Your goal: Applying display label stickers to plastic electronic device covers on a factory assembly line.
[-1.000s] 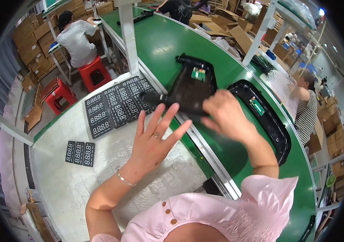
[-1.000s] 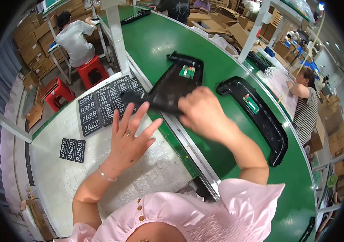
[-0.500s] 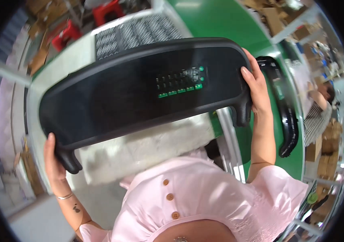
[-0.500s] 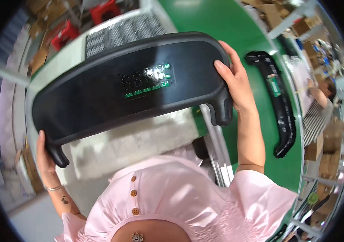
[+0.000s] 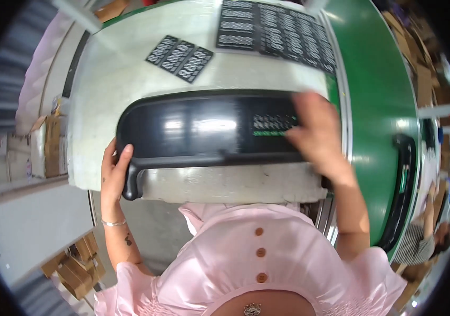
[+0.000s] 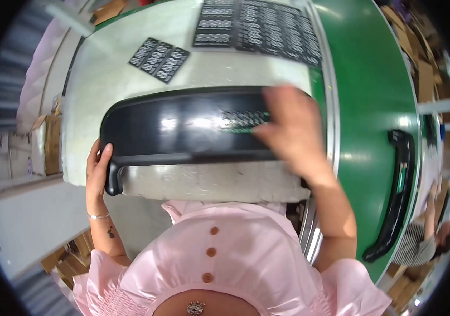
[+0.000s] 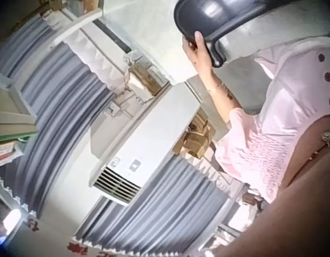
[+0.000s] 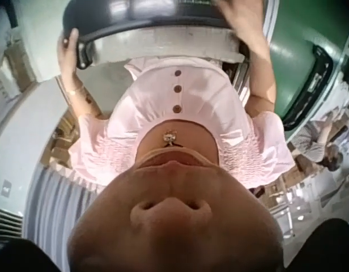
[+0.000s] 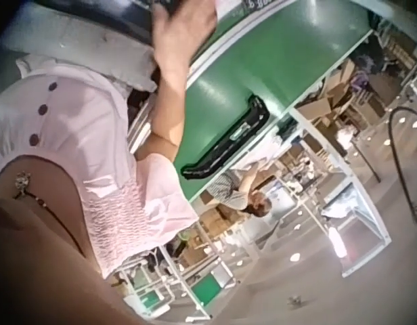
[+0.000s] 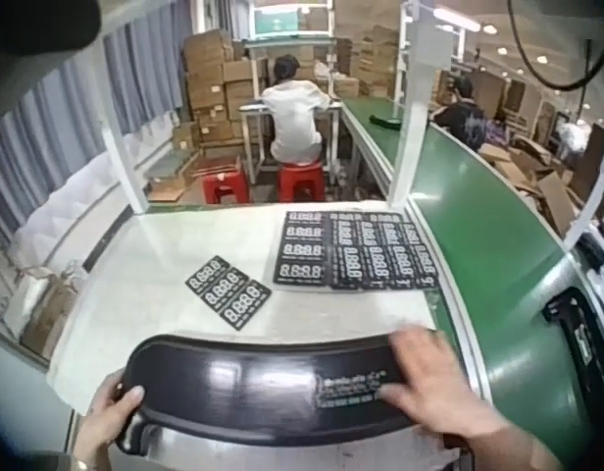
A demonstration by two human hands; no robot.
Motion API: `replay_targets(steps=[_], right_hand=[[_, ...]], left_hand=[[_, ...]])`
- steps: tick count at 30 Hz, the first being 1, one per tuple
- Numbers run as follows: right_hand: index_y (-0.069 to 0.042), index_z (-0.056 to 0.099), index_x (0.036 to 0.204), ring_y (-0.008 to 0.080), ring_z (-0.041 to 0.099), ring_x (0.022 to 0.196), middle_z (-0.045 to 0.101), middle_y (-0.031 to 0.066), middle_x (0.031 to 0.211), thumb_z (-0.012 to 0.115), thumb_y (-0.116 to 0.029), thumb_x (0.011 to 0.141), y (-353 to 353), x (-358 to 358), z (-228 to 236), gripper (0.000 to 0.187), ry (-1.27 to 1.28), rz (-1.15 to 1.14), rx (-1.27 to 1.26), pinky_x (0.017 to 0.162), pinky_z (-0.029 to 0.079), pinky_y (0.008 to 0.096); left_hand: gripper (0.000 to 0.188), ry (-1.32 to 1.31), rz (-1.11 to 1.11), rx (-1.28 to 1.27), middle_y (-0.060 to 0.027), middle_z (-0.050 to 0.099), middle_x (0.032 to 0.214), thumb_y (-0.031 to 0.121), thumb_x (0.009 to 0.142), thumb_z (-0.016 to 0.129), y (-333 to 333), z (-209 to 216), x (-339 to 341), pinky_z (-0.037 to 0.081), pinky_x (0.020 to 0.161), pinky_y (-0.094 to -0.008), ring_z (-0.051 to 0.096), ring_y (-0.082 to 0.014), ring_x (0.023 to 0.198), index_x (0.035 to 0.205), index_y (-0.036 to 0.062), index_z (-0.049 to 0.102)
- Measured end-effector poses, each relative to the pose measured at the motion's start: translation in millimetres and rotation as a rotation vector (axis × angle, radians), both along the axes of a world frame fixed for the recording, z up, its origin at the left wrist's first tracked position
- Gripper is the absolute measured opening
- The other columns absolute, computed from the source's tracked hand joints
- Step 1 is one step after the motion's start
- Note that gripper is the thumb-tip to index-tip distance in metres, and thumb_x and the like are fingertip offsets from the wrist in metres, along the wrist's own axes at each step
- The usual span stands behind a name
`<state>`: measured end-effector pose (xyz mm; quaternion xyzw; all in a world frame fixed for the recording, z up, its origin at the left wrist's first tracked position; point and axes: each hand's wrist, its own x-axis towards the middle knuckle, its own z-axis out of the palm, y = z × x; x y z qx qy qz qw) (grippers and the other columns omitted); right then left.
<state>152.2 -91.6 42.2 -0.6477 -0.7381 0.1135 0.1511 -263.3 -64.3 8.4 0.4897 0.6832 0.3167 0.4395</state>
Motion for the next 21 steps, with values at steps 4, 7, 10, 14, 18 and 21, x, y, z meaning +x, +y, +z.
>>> replay_targets(steps=[4, 7, 10, 14, 18, 21], right_hand=[[0.004, 0.053, 0.125, 0.0359, 0.050, 0.120, 0.055, 0.0223, 0.126, 0.059, -0.026, 0.090, -3.1, 120.1, -34.9, 0.046, -0.084, -0.421, 0.302, 0.101, 0.038, 0.0406], [0.004, 0.051, 0.129, 0.0301, 0.051, 0.122, 0.055, 0.0217, 0.128, 0.062, -0.026, 0.090, 58.5, 58.3, 13.0, 0.050, 0.280, -0.150, 0.170, 0.103, 0.037, 0.0353], [0.000, 0.058, 0.121, 0.0281, 0.059, 0.112, 0.061, 0.0173, 0.120, 0.064, -0.023, 0.088, 147.3, -11.6, 14.3, 0.040, 0.382, 0.243, 0.095, 0.095, 0.044, 0.0343], [-0.005, 0.058, 0.125, 0.0285, 0.058, 0.112, 0.061, 0.0168, 0.120, 0.064, -0.026, 0.087, 247.6, -97.8, -17.1, 0.044, 0.186, 0.433, 0.000, 0.098, 0.043, 0.0354], [-0.009, 0.059, 0.123, 0.0335, 0.050, 0.120, 0.060, 0.0151, 0.121, 0.067, -0.032, 0.082, 314.7, -124.3, -79.5, 0.048, 0.194, 0.514, 0.172, 0.100, 0.040, 0.0422], [-0.016, 0.061, 0.123, 0.0305, 0.047, 0.121, 0.062, 0.0104, 0.118, 0.069, -0.035, 0.079, 325.9, -134.2, -92.4, 0.049, 0.169, 0.504, 0.235, 0.100, 0.038, 0.0438]], left_hand=[[0.054, 0.879, -0.178, 0.599, -0.0183, 0.053, 0.127, 0.034, 0.086, 0.067, 35.4, 16.9, -25.3, 0.042, 0.094, -0.0359, 0.053, -0.0263, 0.114, 0.126, 0.0010, 0.055], [0.055, 0.388, -0.272, 0.474, -0.0212, 0.053, 0.128, 0.037, 0.084, 0.068, 90.6, 60.7, 21.2, 0.040, 0.099, -0.0401, 0.051, -0.0307, 0.120, 0.125, 0.0020, 0.056], [0.080, 0.455, -0.551, 0.530, -0.0254, 0.050, 0.133, 0.046, 0.077, 0.072, 182.4, 30.1, 51.3, 0.037, 0.104, -0.0385, 0.047, -0.0361, 0.125, 0.131, -0.0068, 0.046], [0.114, 0.478, -0.561, 0.541, -0.0258, 0.049, 0.133, 0.055, 0.064, 0.078, 258.4, -33.6, 73.2, 0.036, 0.106, -0.0380, 0.046, -0.0370, 0.126, 0.142, -0.0076, 0.025], [0.119, 0.373, -0.551, 0.440, -0.0230, 0.053, 0.129, 0.043, 0.055, 0.088, 264.4, -38.3, 81.8, 0.038, 0.104, -0.0383, 0.048, -0.0360, 0.123, 0.144, -0.0026, 0.024], [0.105, 0.420, -0.475, 0.468, -0.0196, 0.062, 0.113, 0.034, 0.055, 0.088, 253.8, -31.7, 81.6, 0.043, 0.097, -0.0410, 0.055, -0.0342, 0.111, 0.143, 0.0111, 0.036]])
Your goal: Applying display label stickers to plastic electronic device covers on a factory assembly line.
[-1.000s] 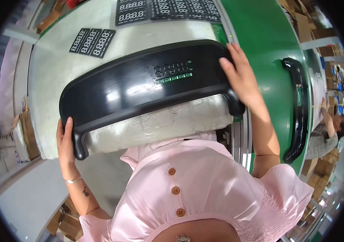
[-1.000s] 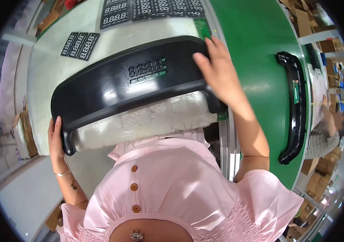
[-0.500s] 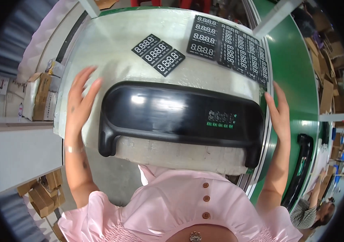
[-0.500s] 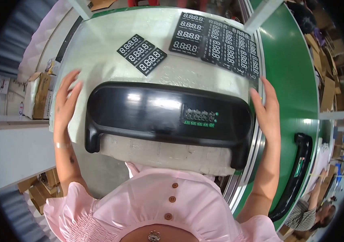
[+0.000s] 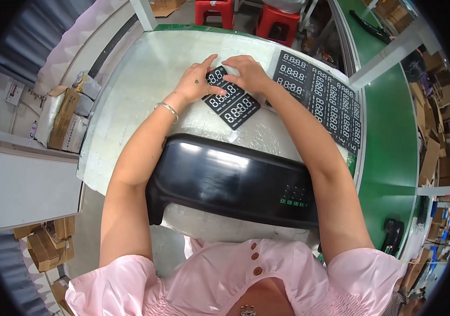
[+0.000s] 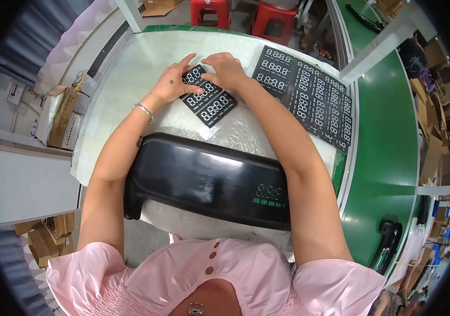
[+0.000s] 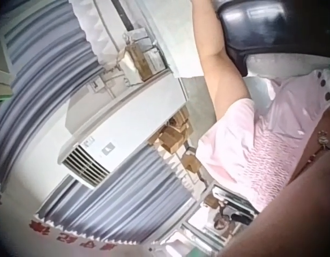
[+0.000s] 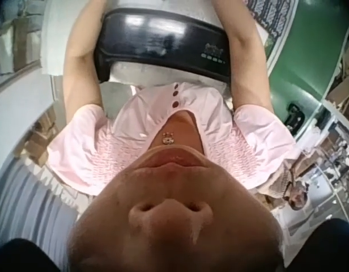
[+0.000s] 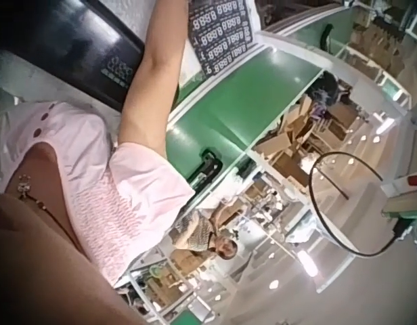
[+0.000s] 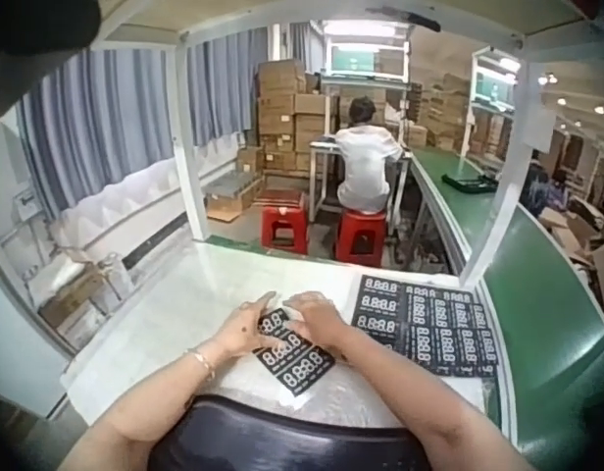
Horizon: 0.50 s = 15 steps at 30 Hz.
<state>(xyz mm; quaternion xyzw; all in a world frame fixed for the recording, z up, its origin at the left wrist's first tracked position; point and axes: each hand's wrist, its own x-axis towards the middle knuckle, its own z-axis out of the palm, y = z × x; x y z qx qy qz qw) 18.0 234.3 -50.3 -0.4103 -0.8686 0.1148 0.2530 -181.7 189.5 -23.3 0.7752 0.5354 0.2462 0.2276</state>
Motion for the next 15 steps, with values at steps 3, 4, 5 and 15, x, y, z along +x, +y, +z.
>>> replay_targets(steps=[3, 4, 5, 15], right_hand=[[-0.024, 0.066, 0.116, 0.0255, 0.048, 0.117, 0.063, 0.0049, 0.114, 0.071, -0.038, 0.075, -8.4, -11.3, 3.3, 0.044, 0.044, -0.066, -0.029, 0.099, 0.035, 0.0436], [-0.021, 0.068, 0.111, 0.0264, 0.051, 0.113, 0.065, 0.0054, 0.110, 0.072, -0.036, 0.075, -10.3, -14.3, 7.4, 0.039, 0.064, -0.077, 0.041, 0.098, 0.038, 0.0412], [-0.018, 0.071, 0.106, 0.0272, 0.054, 0.109, 0.067, 0.0058, 0.107, 0.074, -0.033, 0.074, -12.5, -14.3, 12.1, 0.035, 0.084, -0.097, 0.110, 0.096, 0.042, 0.0388], [-0.006, 0.069, 0.079, 0.0262, 0.054, 0.105, 0.067, 0.0029, 0.100, 0.074, -0.012, 0.072, -67.0, 21.2, 70.3, 0.010, 0.309, 0.023, 0.271, 0.091, 0.043, 0.0361]], left_hand=[[0.103, -0.040, 0.005, -0.009, -0.0202, 0.062, 0.109, 0.033, 0.055, 0.088, -3.5, -5.1, -3.9, 0.044, 0.096, -0.0413, 0.056, -0.0338, 0.109, 0.142, 0.0125, 0.037], [0.102, -0.081, 0.011, -0.023, -0.0202, 0.063, 0.108, 0.033, 0.056, 0.087, -0.6, -7.6, -6.9, 0.044, 0.095, -0.0413, 0.056, -0.0341, 0.107, 0.143, 0.0125, 0.037], [0.102, -0.080, 0.012, -0.028, -0.0202, 0.063, 0.108, 0.033, 0.056, 0.087, 0.2, -6.0, -5.5, 0.044, 0.095, -0.0413, 0.056, -0.0341, 0.107, 0.143, 0.0125, 0.037], [0.105, -0.082, -0.126, 0.059, -0.0135, 0.064, 0.116, 0.042, 0.056, 0.086, 2.9, -3.6, 0.1, 0.043, 0.099, -0.0412, 0.053, -0.0337, 0.115, 0.143, 0.0140, 0.036]])
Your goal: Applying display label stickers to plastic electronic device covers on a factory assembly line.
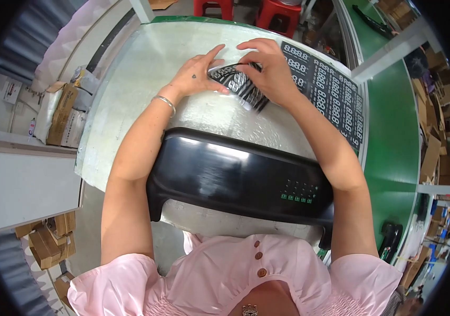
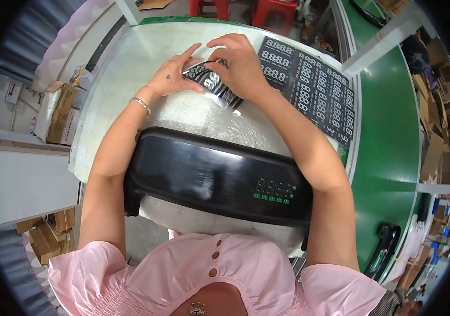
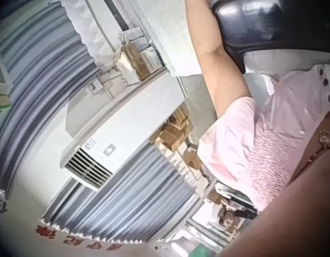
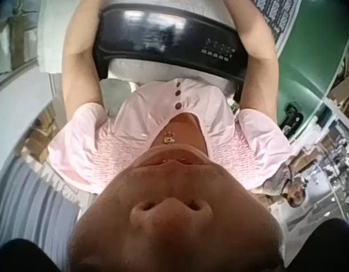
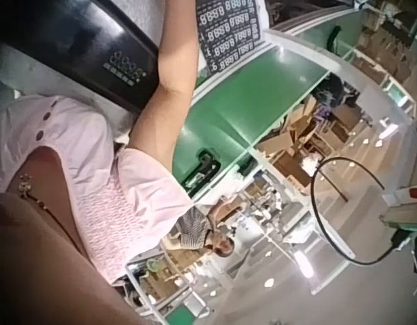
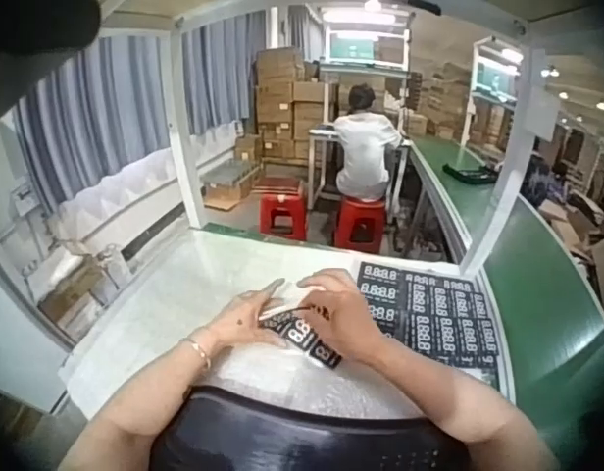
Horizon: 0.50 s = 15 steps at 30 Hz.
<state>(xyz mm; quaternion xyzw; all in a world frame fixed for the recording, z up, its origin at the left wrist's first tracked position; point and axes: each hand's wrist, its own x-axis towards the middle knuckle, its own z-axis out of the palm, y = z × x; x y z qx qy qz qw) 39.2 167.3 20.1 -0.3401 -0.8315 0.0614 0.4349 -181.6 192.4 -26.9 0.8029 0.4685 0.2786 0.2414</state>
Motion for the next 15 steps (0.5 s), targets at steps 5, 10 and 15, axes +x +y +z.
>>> replay_targets(steps=[5, 10, 15], right_hand=[[-0.002, 0.068, 0.087, 0.0130, 0.062, 0.082, 0.067, 0.0025, 0.092, 0.070, -0.009, 0.082, -68.5, 76.3, 41.1, 0.009, 0.465, -0.086, -0.437, 0.075, 0.051, 0.0279], [-0.002, 0.066, 0.095, 0.0078, 0.062, 0.069, 0.067, 0.0029, 0.080, 0.067, -0.006, 0.087, -150.1, 127.6, 53.4, 0.010, 0.864, -0.095, -0.922, 0.067, 0.053, 0.0222], [0.001, 0.064, 0.100, 0.0109, 0.064, 0.070, 0.068, 0.0064, 0.083, 0.067, -0.004, 0.086, -183.0, 149.6, 35.1, 0.016, 0.917, -0.179, -0.788, 0.066, 0.053, 0.0233]], left_hand=[[0.102, 0.335, -0.140, 0.147, -0.0156, 0.044, 0.142, 0.042, 0.056, 0.085, -4.1, 6.5, -7.9, 0.034, 0.108, -0.0433, 0.038, -0.0363, 0.131, 0.143, 0.0152, 0.038], [0.083, 0.414, -0.090, 0.320, -0.0149, 0.040, 0.144, 0.046, 0.066, 0.078, -32.6, 44.2, 9.0, 0.032, 0.109, -0.0439, 0.036, -0.0367, 0.133, 0.137, 0.0161, 0.047], [0.069, 0.415, -0.163, 0.375, -0.0201, 0.042, 0.141, 0.038, 0.076, 0.072, -94.5, 59.6, 67.2, 0.035, 0.106, -0.0429, 0.039, -0.0388, 0.129, 0.133, 0.0073, 0.048]])
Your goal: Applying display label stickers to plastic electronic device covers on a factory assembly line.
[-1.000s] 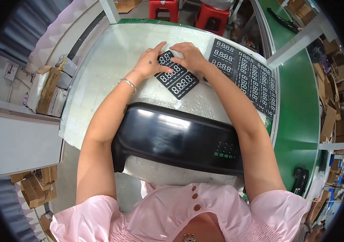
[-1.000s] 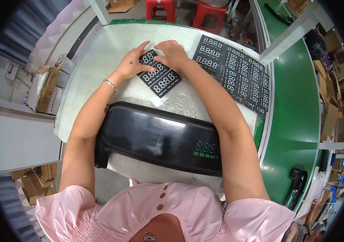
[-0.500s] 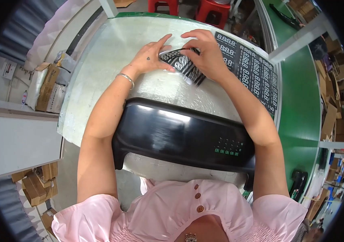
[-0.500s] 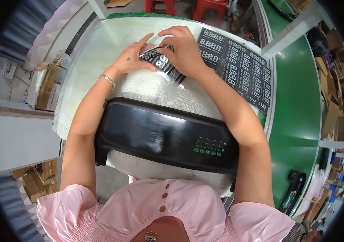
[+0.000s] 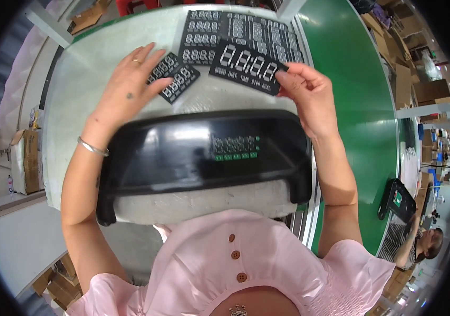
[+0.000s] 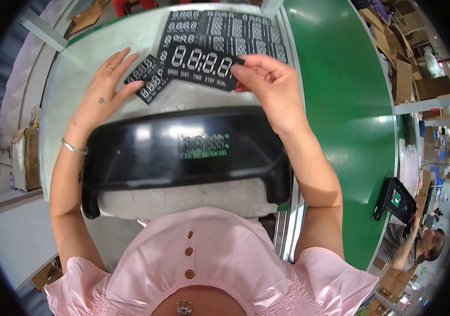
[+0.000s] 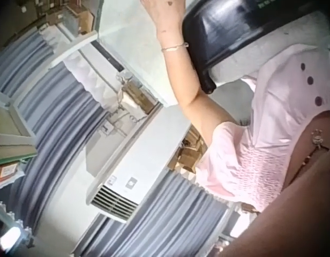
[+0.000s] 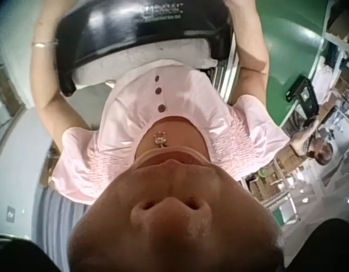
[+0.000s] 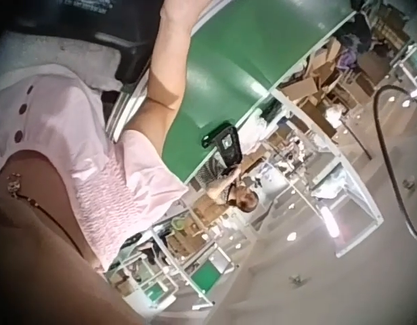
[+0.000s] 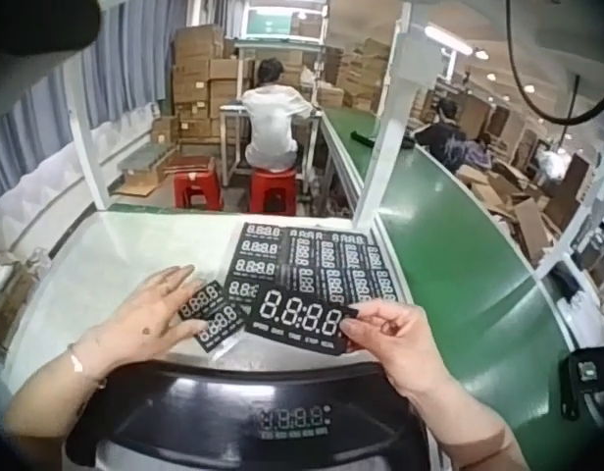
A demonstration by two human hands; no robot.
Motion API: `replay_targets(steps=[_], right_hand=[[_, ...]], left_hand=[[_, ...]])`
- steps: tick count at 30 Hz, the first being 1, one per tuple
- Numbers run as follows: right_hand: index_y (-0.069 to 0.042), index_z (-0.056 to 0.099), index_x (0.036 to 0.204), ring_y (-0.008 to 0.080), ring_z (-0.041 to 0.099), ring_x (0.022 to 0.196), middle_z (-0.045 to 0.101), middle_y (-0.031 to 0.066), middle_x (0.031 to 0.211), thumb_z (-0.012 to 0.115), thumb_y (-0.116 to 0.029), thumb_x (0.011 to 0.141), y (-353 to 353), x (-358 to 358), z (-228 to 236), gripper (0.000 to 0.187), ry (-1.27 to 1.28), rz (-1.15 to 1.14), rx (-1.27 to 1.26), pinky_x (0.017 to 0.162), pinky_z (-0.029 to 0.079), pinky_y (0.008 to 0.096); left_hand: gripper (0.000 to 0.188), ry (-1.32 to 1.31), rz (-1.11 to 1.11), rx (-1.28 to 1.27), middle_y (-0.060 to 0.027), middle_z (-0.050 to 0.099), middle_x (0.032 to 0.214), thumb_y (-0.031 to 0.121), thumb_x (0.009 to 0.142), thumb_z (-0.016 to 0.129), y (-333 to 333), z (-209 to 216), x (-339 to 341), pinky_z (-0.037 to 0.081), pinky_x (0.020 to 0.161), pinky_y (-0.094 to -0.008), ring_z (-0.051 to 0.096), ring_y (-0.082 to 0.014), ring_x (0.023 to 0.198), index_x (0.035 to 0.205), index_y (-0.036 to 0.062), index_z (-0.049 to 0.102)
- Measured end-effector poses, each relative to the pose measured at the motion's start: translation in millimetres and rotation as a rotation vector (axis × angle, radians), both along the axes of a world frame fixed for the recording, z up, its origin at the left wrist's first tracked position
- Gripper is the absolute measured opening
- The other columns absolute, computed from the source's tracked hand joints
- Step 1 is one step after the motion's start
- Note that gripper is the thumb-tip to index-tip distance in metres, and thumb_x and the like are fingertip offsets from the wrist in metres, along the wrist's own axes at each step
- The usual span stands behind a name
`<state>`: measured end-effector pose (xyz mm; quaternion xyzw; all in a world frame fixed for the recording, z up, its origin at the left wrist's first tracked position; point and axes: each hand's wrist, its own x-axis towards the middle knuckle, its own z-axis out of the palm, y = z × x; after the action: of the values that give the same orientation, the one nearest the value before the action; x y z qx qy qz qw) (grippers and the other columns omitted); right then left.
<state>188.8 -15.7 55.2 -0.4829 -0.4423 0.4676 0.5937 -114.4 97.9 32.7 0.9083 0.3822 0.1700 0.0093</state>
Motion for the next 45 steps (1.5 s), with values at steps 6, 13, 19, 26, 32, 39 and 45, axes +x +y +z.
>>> replay_targets(steps=[6, 13, 19, 26, 32, 39, 45], right_hand=[[0.000, 0.061, 0.113, 0.0110, 0.065, 0.077, 0.069, 0.0066, 0.090, 0.065, -0.004, 0.087, 10.3, 25.8, -39.0, 0.027, 0.111, -0.048, 0.019, 0.072, 0.055, 0.0250], [-0.002, 0.059, 0.120, 0.0091, 0.063, 0.080, 0.067, 0.0043, 0.093, 0.066, -0.001, 0.085, -13.6, 26.2, -30.7, 0.036, -0.072, -0.027, 0.044, 0.072, 0.054, 0.0229], [0.000, 0.066, 0.106, 0.0063, 0.058, 0.072, 0.061, 0.0010, 0.086, 0.067, 0.002, 0.084, -34.8, -1.7, -23.3, 0.023, -0.181, 0.053, 0.085, 0.066, 0.051, 0.0197], [0.001, 0.065, 0.106, 0.0043, 0.057, 0.071, 0.061, 0.0006, 0.084, 0.068, 0.003, 0.082, -66.7, -6.4, -27.2, 0.024, -0.276, 0.138, -0.163, 0.060, 0.048, 0.0165], [0.000, 0.067, 0.104, 0.0043, 0.058, 0.070, 0.061, 0.0002, 0.081, 0.069, 0.003, 0.081, -69.0, -15.1, -24.2, 0.024, -0.382, 0.151, -0.197, 0.059, 0.047, 0.0163], [-0.001, 0.067, 0.105, 0.0045, 0.058, 0.068, 0.061, -0.0003, 0.081, 0.069, 0.004, 0.081, -70.7, -12.2, -29.3, 0.025, -0.419, 0.144, -0.147, 0.058, 0.048, 0.0169], [-0.001, 0.068, 0.104, 0.0049, 0.058, 0.069, 0.061, -0.0003, 0.081, 0.070, 0.005, 0.080, -70.8, -13.1, -30.7, 0.025, -0.447, 0.131, -0.133, 0.060, 0.049, 0.0173]], left_hand=[[0.046, -0.321, -0.836, -0.523, -0.0146, 0.047, 0.132, 0.028, 0.075, 0.068, -190.7, -25.7, 132.9, 0.029, 0.111, -0.0471, 0.038, -0.0336, 0.129, 0.112, 0.0023, 0.058], [0.053, -0.203, -0.409, -0.312, -0.0167, 0.045, 0.134, 0.026, 0.075, 0.068, -157.3, 7.3, 124.8, 0.033, 0.104, -0.0489, 0.038, -0.0337, 0.130, 0.120, 0.0025, 0.052], [0.049, -0.147, -0.881, -0.434, -0.0177, 0.049, 0.132, 0.025, 0.078, 0.068, -204.4, -10.3, 116.9, 0.039, 0.105, -0.0445, 0.041, -0.0337, 0.129, 0.118, 0.0003, 0.054], [0.047, -0.487, -0.110, -0.246, -0.0134, 0.065, 0.100, 0.019, 0.058, 0.083, -151.0, 8.7, 34.7, 0.051, 0.084, -0.0399, 0.063, -0.0310, 0.095, 0.098, 0.0011, 0.065], [0.100, -0.166, 0.000, -0.293, -0.0182, 0.037, 0.145, 0.054, 0.054, 0.078, -146.7, -12.8, 29.2, 0.019, 0.112, -0.0537, 0.029, -0.0355, 0.138, 0.134, 0.0013, 0.047], [0.104, -0.172, 0.004, -0.253, -0.0175, 0.041, 0.143, 0.057, 0.051, 0.077, -148.0, -14.8, 29.6, 0.021, 0.112, -0.0508, 0.032, -0.0344, 0.136, 0.133, 0.0007, 0.048], [0.107, -0.145, 0.023, -0.227, -0.0120, 0.039, 0.146, 0.056, 0.048, 0.079, -148.2, -10.6, 35.4, 0.019, 0.113, -0.0483, 0.032, -0.0305, 0.138, 0.136, 0.0043, 0.046]])
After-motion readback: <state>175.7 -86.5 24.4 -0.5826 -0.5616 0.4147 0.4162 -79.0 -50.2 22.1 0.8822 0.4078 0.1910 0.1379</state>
